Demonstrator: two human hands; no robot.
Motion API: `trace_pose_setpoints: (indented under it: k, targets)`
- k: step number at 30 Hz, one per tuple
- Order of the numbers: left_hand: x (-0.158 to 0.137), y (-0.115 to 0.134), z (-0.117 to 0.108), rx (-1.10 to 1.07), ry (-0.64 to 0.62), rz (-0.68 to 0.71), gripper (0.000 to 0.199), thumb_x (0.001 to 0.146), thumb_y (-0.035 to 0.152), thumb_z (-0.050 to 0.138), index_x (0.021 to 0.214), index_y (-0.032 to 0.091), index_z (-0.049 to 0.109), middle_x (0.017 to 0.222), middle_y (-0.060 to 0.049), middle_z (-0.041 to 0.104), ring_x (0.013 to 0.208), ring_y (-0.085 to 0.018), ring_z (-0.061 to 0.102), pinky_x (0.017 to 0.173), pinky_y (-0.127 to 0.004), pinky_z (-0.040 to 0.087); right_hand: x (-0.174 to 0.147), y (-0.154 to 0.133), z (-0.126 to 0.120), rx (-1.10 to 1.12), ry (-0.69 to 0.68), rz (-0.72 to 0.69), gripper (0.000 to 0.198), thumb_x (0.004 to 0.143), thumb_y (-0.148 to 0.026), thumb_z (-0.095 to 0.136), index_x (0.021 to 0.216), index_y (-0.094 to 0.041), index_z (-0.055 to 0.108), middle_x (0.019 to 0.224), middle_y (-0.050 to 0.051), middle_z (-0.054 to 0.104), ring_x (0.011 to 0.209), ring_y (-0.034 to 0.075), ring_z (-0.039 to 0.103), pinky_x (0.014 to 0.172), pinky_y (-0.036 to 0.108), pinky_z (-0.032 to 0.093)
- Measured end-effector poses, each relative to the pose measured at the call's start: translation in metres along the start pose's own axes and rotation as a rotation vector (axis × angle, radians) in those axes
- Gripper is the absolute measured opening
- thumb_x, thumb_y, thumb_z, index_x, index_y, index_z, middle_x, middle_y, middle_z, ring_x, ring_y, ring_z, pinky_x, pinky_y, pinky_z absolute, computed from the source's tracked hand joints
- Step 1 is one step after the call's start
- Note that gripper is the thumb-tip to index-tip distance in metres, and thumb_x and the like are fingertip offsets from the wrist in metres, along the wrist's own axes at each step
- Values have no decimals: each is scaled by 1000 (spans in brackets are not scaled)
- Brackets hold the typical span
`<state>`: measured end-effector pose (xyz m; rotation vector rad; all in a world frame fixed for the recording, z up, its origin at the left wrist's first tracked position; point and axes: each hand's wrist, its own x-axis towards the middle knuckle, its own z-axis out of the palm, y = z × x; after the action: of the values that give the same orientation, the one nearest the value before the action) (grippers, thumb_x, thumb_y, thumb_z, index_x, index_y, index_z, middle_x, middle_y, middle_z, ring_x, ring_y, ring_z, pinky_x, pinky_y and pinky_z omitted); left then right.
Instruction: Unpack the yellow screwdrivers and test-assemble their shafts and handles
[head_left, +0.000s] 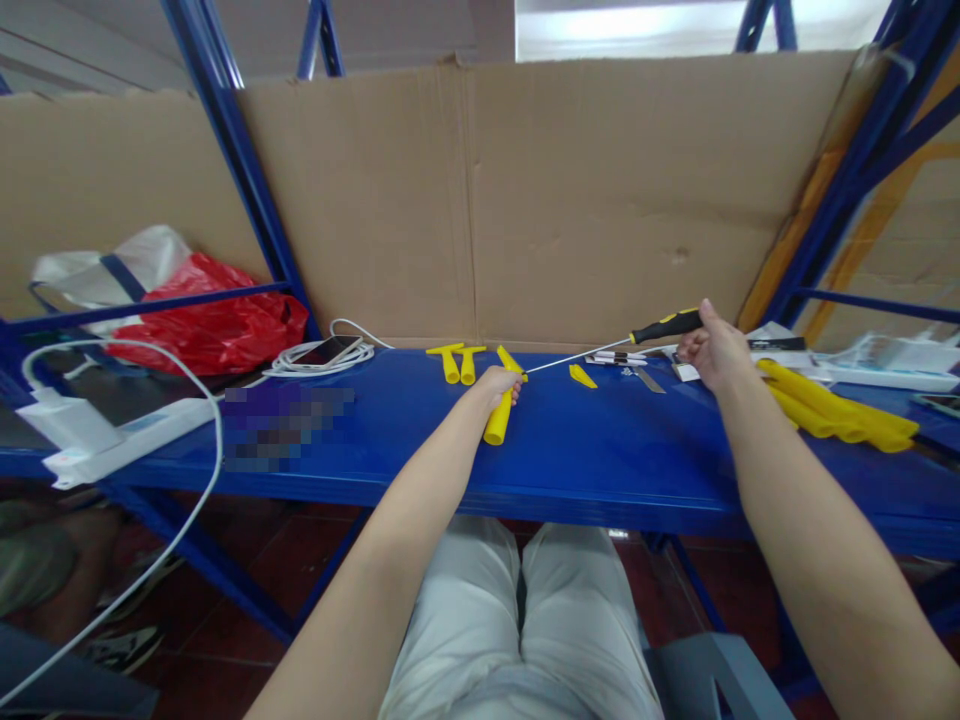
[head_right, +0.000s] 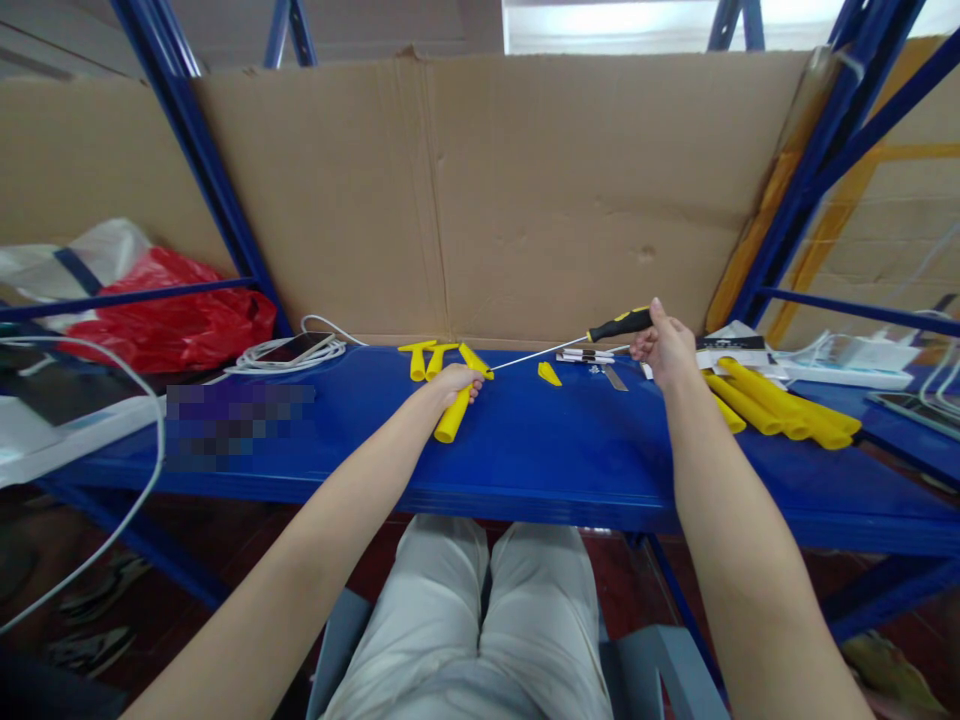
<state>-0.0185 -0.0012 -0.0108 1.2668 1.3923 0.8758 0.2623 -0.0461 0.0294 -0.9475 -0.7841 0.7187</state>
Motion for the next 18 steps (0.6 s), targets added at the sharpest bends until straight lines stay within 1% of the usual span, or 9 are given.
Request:
trace_pose_setpoints:
  k: [5, 8, 10, 12, 18]
  targets:
    - [0, 0, 0, -8, -10, 4, 13, 80, 0, 50, 74, 11, 55, 41, 6, 43, 37, -6, 39, 42, -18, 34, -1, 0, 0, -28, -23, -3, 32, 78, -37, 68, 69, -20, 43, 39, -5, 48, 34, 14, 53, 28, 18, 40]
    - [-1, 0, 1, -7, -10, 5, 16, 81, 0, 48, 72, 12, 53, 40, 6, 42, 36, -6, 39, 40, -18, 34, -3, 0, 2, -3, -13, -6, 26, 84, -27, 62, 68, -19, 43, 38, -6, 46, 41, 15, 59, 32, 19, 45]
    - [-1, 1, 1, -7, -13, 10, 17, 81, 0, 48, 70, 13, 51, 41, 6, 43, 36, -5, 39, 40, -18, 33, -4, -1, 5, 23, 14, -4, 25, 88, -20, 54, 66, -19, 41, 37, -5, 45, 41, 15, 59, 38, 21, 50]
    - [-2, 1, 1, -12, -11, 13, 18, 82, 0, 48, 70, 14, 50, 42, 6, 43, 36, -5, 39, 40, -18, 33, -6, -1, 7, 46, 40, -3, 26, 89, -17, 49, 65, -19, 40, 35, -6, 43, 39, 14, 58, 41, 23, 52]
    - [-3, 1, 2, -14, -5, 17, 17, 81, 1, 49, 70, 13, 51, 43, 6, 43, 37, -5, 39, 41, -18, 33, -8, -2, 13, 90, 82, -28, 25, 89, -15, 47, 65, -19, 40, 33, -7, 40, 34, 13, 54, 40, 23, 51]
